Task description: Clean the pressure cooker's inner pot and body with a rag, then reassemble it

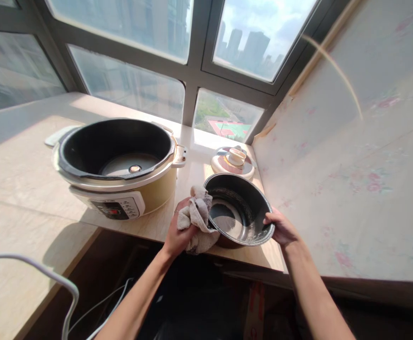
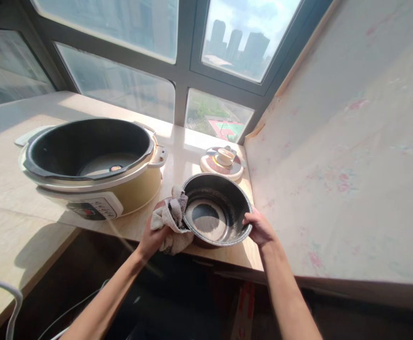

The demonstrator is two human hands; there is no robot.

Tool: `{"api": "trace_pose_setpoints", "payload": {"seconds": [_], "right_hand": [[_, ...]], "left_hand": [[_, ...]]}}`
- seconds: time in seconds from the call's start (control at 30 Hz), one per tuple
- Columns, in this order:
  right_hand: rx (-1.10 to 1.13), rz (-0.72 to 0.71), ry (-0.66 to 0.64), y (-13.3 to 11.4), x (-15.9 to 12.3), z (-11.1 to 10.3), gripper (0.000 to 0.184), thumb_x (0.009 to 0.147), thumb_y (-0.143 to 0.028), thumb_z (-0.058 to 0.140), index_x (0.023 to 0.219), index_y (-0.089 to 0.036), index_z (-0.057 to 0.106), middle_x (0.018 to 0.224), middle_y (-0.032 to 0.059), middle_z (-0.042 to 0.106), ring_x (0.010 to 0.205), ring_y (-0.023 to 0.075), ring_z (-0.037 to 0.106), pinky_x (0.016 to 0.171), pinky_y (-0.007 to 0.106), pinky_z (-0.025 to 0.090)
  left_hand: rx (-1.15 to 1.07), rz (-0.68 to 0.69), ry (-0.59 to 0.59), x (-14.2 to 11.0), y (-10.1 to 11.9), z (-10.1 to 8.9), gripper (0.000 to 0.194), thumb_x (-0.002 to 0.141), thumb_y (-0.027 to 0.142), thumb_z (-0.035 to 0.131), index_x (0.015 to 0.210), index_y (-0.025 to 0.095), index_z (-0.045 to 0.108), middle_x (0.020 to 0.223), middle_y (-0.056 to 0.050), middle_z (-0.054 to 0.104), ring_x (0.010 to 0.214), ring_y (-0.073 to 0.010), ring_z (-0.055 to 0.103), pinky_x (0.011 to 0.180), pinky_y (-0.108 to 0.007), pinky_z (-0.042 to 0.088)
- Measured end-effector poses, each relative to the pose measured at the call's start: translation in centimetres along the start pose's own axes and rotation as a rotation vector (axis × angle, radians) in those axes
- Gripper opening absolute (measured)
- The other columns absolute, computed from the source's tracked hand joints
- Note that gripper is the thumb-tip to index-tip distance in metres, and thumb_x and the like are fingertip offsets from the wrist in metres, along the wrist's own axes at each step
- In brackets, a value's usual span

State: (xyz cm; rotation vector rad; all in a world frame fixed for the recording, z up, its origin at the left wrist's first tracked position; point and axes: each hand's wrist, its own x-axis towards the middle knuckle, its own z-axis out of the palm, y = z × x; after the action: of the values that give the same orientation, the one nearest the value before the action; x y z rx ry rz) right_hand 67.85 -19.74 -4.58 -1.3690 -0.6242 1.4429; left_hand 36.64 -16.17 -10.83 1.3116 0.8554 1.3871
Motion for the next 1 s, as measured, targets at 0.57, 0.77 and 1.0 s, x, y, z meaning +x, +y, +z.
{"api": "trace_pose_setpoints", "payload": {"seconds": [0.57, 0.77, 1.0], "right_hand": [[-0.031, -0.009, 0.053, -0.1, 1.6, -0.1, 0.049, 0.041, -0.007, 0.066, 0.088, -0.022, 0.067, 0.061, -0.0063, 0.066, 0.053, 0.0119, 0.056, 0.049, 0.021, 0.047], [-0.064, -0.033, 0.129, 0.2, 1.7, 0.3, 0.046, 0.054, -0.020, 0.076, 0.099, -0.022, 0.071, 0.071, -0.0005, 0.074, 0.064, 0.0223, 0.068, 0.059, 0.034, 0.057], [-0.017, -0.202, 0.315, 2.5, -1.7, 2.9, 0.064, 0.069, -0.041, 0.082, 0.129, -0.025, 0.067, 0.108, 0.0033, 0.080, 0.104, 0.0324, 0.074, 0.091, 0.046, 0.060]], "left_hand": [[0.070, 0.015, 0.015, -1.6, -2.1, 0.1, 0.060, 0.077, 0.042, 0.081, 0.132, 0.021, 0.068, 0.145, -0.014, 0.063, 0.140, -0.0369, 0.054, 0.122, -0.053, 0.040], [0.059, 0.008, 0.057, -2.2, -1.8, 0.2, 0.054, 0.078, 0.036, 0.080, 0.129, 0.021, 0.070, 0.142, -0.013, 0.066, 0.138, -0.0349, 0.057, 0.121, -0.049, 0.041], [-0.032, -0.120, 0.147, -2.9, -1.5, 0.0, 0.052, 0.072, 0.033, 0.082, 0.122, 0.018, 0.073, 0.130, -0.011, 0.073, 0.124, -0.0326, 0.066, 0.116, -0.044, 0.045]]}}
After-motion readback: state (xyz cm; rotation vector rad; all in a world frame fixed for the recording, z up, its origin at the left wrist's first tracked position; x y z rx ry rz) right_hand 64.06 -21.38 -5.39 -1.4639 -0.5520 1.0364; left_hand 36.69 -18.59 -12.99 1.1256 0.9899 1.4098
